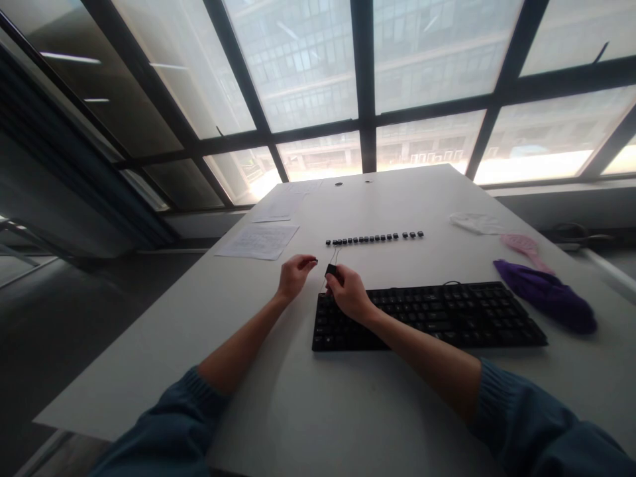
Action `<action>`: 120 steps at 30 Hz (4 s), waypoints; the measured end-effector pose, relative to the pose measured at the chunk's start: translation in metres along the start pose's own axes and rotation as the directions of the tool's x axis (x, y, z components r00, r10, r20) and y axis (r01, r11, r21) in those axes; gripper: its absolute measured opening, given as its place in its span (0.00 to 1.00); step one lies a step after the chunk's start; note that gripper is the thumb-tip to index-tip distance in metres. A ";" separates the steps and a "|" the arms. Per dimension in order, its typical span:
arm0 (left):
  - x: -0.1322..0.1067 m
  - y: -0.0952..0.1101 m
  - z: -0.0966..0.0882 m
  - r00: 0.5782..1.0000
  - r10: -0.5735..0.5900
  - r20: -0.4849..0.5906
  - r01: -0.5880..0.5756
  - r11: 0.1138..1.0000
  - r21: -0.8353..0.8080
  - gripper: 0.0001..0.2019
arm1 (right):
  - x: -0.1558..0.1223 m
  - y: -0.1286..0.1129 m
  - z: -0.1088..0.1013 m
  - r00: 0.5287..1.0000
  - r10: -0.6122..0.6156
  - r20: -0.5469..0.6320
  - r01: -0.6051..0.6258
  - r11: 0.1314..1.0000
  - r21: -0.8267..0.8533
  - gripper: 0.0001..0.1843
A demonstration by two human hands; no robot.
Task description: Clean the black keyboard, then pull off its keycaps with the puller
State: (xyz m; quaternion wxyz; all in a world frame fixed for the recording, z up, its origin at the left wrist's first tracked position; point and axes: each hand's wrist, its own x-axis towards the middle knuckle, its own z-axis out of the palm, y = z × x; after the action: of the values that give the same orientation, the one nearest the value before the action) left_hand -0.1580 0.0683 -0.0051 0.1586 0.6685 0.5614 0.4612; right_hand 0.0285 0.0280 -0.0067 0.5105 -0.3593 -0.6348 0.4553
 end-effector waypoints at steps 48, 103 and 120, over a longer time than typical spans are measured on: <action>0.054 -0.015 0.028 0.997 -0.047 -0.061 0.054 0.992 0.118 0.16 | -0.005 -0.017 -0.010 0.994 -0.094 -0.048 0.094 0.996 -0.005 0.09; -0.082 0.062 -0.012 0.921 0.140 0.364 -0.165 0.986 0.038 0.04 | -0.022 -0.015 -0.017 0.940 -0.260 0.219 0.308 0.925 -0.223 0.13; -0.090 0.054 -0.005 0.932 0.197 0.304 -0.238 0.966 0.105 0.05 | -0.022 -0.018 -0.019 0.947 -0.243 0.209 0.281 0.944 -0.174 0.14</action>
State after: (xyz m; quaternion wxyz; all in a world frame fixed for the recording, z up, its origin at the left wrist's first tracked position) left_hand -0.1242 -0.0314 -0.0031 0.1400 0.7966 0.4854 0.3321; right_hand 0.0519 0.0056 0.0044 0.4666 -0.2774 -0.7645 0.3477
